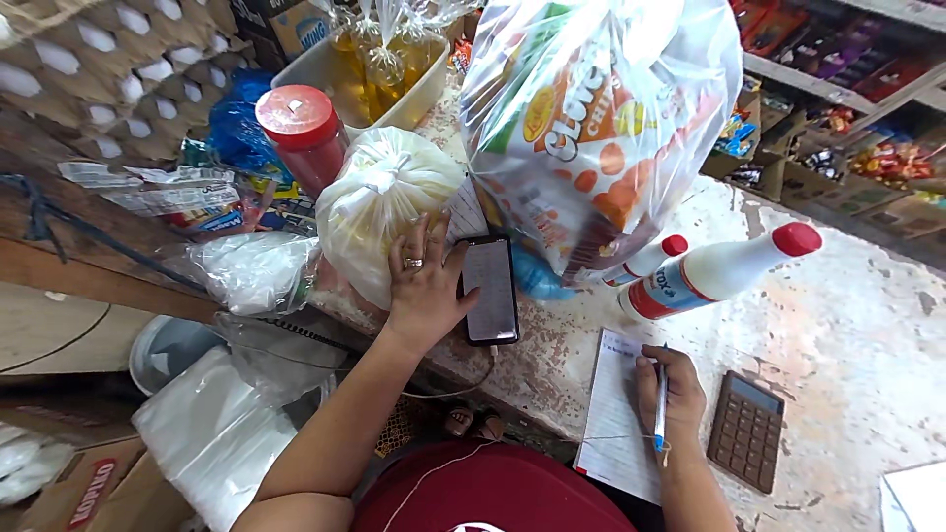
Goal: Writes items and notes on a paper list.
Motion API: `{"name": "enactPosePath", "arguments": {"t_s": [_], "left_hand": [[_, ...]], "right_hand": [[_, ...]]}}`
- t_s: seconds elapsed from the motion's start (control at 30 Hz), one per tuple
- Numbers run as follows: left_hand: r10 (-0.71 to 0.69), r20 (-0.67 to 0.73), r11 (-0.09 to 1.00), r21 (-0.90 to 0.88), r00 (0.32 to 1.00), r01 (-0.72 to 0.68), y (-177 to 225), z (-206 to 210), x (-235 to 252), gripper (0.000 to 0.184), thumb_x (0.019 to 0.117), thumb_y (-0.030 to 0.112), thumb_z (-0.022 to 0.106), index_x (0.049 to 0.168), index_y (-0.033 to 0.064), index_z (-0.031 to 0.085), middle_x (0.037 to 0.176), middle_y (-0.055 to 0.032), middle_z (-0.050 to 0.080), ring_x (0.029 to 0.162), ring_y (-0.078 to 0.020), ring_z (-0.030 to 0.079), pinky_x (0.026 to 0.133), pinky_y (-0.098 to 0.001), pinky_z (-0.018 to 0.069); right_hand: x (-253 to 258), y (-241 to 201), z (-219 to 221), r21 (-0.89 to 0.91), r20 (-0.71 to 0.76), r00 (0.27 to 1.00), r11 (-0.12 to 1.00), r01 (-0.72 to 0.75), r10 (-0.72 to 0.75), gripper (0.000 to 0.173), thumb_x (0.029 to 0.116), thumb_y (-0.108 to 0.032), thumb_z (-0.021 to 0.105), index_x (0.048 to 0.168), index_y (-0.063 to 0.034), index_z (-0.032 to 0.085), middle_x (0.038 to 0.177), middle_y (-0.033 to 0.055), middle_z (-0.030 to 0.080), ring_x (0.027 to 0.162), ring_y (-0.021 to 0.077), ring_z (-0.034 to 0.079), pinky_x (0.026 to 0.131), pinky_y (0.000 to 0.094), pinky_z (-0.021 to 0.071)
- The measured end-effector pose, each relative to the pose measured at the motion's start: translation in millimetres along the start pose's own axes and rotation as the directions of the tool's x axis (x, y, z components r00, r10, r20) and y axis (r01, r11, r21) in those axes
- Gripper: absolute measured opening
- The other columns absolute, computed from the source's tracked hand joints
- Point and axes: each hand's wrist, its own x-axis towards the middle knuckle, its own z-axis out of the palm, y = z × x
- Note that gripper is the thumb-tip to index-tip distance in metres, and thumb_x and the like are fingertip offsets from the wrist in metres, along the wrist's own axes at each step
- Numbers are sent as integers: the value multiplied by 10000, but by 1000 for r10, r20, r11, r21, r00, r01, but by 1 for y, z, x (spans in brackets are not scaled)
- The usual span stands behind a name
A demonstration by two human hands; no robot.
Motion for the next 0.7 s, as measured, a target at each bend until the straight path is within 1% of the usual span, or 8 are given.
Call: {"name": "enactPosePath", "arguments": {"t_s": [0.17,0.3,0.4,0.5,0.53,0.6,0.63,0.7], "left_hand": [[-3,22,1000,5,1000,3,0,-3,1,703,834,593,726,1379,162,625,1684,-147,255,1540,-401,233,1178,-644,180],[0,18,1000,-17,1000,0,-1,-2,1,718,817,579,754,1378,152,620,1676,-142,275,1544,-400,225,1182,-644,207],[3,18,1000,-18,1000,-3,-1,-2,0,728,815,581,754,1385,150,615,1679,-141,269,1546,-395,222,1182,-643,203],[8,10,1000,-29,1000,-7,-2,-3,0,724,835,589,729,1391,141,606,1676,-146,277,1543,-395,235,1185,-647,191],[6,-1,999,-41,1000,-6,-2,-3,0,683,848,583,713,1367,149,617,1670,-146,287,1541,-392,241,1188,-642,189],[11,-38,998,-64,999,-14,-2,-2,-1,575,858,558,699,1273,162,664,1657,-153,315,1533,-395,260,1180,-641,201],[16,-39,997,-70,999,-19,-2,-2,-1,533,858,548,705,1229,167,679,1659,-154,309,1535,-396,256,1180,-647,194],[27,-20,997,-69,999,-28,-2,-2,-2,505,846,533,735,1192,168,698,1668,-146,290,1541,-393,239,1185,-656,172]], "right_hand": [[0,-1,0,6,0,1000,1000,-1,1,341,1023,-228,564,1068,85,692,956,171,642,753,61,549,663,141,439],[0,0,-1,-2,-1,1000,1000,6,-6,339,1019,-225,573,1065,89,692,966,197,656,759,99,579,672,179,470],[0,2,0,5,4,1000,1000,7,-7,339,1024,-223,569,1074,91,687,973,195,650,750,88,569,662,174,462],[0,1,0,1,5,1000,1000,5,-5,336,1022,-223,569,1074,86,690,965,183,650,745,79,561,657,169,456],[0,1,0,1,6,1000,1000,5,-5,336,1025,-225,568,1075,85,689,964,180,646,742,79,556,654,168,452],[-1,0,0,-1,6,1000,1000,0,0,341,1026,-232,567,1071,82,692,959,178,645,740,76,553,651,162,448],[-1,0,-1,-3,11,1000,1000,-3,3,346,1024,-238,566,1071,82,690,960,176,643,741,72,552,652,159,446],[0,-1,-1,-2,11,1000,1000,-9,9,346,1020,-241,573,1071,80,692,963,177,646,745,69,554,658,160,448]]}}
